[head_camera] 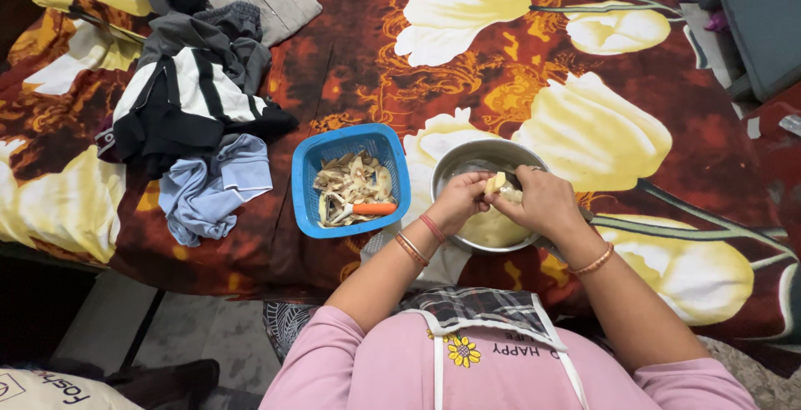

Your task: The person peels potatoes using a peeler and places the peeled potatoes into a metal bowl filled with water. The peels are collected in a blue plastic basket. The person handles the potatoes one by one, peeling them thoroughly before submerging them in the water.

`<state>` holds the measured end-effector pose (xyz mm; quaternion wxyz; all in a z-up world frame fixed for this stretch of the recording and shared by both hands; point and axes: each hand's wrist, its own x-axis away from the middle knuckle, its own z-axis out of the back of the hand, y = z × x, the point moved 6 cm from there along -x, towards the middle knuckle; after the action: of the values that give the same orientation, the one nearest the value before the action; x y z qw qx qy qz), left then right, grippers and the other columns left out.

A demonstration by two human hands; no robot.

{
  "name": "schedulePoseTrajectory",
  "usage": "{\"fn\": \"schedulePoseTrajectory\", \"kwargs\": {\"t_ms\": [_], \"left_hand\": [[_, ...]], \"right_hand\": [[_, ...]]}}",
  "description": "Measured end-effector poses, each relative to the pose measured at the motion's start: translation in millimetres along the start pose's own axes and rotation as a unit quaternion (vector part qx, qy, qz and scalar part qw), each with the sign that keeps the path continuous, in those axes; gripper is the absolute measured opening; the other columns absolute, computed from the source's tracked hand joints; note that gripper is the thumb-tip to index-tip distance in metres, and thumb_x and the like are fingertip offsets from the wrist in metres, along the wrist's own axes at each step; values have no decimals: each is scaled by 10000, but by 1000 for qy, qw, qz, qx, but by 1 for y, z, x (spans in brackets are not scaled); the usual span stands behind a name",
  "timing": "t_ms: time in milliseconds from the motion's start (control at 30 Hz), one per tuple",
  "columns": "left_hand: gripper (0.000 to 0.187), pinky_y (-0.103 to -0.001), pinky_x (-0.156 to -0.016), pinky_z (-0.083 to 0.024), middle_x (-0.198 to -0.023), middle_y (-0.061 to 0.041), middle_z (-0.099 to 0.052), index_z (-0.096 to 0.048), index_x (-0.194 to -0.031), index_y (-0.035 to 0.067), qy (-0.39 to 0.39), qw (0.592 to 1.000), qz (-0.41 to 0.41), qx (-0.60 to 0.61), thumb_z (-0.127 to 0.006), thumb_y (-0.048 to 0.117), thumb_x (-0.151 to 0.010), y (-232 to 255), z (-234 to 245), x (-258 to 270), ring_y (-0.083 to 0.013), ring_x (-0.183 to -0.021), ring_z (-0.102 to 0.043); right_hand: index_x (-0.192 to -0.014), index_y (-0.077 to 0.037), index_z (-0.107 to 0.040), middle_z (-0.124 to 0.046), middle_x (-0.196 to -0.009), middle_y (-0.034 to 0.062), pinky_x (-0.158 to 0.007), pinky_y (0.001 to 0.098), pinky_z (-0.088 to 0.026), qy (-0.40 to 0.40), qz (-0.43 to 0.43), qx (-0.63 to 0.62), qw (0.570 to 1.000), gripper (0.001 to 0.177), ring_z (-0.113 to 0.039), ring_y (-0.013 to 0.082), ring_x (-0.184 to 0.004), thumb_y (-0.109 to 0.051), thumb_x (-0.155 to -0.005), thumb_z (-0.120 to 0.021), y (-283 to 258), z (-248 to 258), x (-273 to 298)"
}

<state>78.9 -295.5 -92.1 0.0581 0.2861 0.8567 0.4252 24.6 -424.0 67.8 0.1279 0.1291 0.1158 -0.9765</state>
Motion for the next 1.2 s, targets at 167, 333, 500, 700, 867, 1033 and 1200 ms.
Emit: {"fn": "schedulePoseTrajectory", "kwargs": {"t_ms": [167,333,500,700,867,1033,1200], "left_hand": [[234,-240,-726,-531,-1002,-35,-668,-632,-1238,1,-19,1000,-8,-21,-471,98,-1100,-7,0,-7,-95,-827,-613],[361,-239,-712,-527,-1012,-24,-659,-613,-1361,27,11,1000,1,-20,-478,-3,-1028,4,-9,4,-94,-831,-601],[442,-246,-729,-543,-1041,-30,-657,-582,-1412,55,34,999,6,-13,-476,-39,-993,12,-15,9,-108,-849,-612],[621,-284,-756,-561,-1102,-149,-649,-371,-1553,65,55,998,-28,-5,-485,-79,-960,-6,5,-6,-184,-863,-616],[673,-296,-854,-542,-1425,-114,-491,-310,-1579,34,116,977,-99,-148,-541,-26,-949,-13,22,-22,-182,-1118,-585],[716,-406,-1003,-487,-1381,-194,-473,-411,-1456,26,188,843,-209,-458,-750,82,-828,19,-2,6,-324,-1185,-557],[402,-452,-1093,-492,-1263,-192,-647,-660,-1267,111,31,676,-124,-726,-694,140,-867,24,-38,13,-356,-1222,-605]], "right_hand": [[-849,-53,-676,-708,-795,176,-675,495,-551,2,15,2,1000,560,-702,387,-774,-612,-814,-684,-1,-2,1],[-801,-57,-675,-698,-756,161,-640,496,-537,0,35,-16,999,486,-689,387,-730,-541,-833,-689,-2,-2,1],[-771,-81,-688,-690,-726,154,-636,492,-534,-2,35,-20,999,396,-684,378,-704,-454,-901,-659,-4,-2,0],[-808,-79,-715,-689,-733,176,-647,501,-528,-37,16,-25,999,392,-679,393,-721,-449,-918,-646,2,-4,-3],[-854,-36,-683,-619,-683,169,-622,432,-479,-75,-47,-211,974,421,-597,313,-620,-418,-999,-579,47,-19,-7],[-726,-37,-546,-504,-658,6,-609,313,-425,-87,-8,-428,900,501,-463,123,-643,-377,-1088,-474,72,-35,-12],[-712,-55,-507,-475,-652,-2,-586,292,-394,-92,-30,-497,862,496,-430,104,-619,-364,-1097,-465,81,-43,-10]]}}
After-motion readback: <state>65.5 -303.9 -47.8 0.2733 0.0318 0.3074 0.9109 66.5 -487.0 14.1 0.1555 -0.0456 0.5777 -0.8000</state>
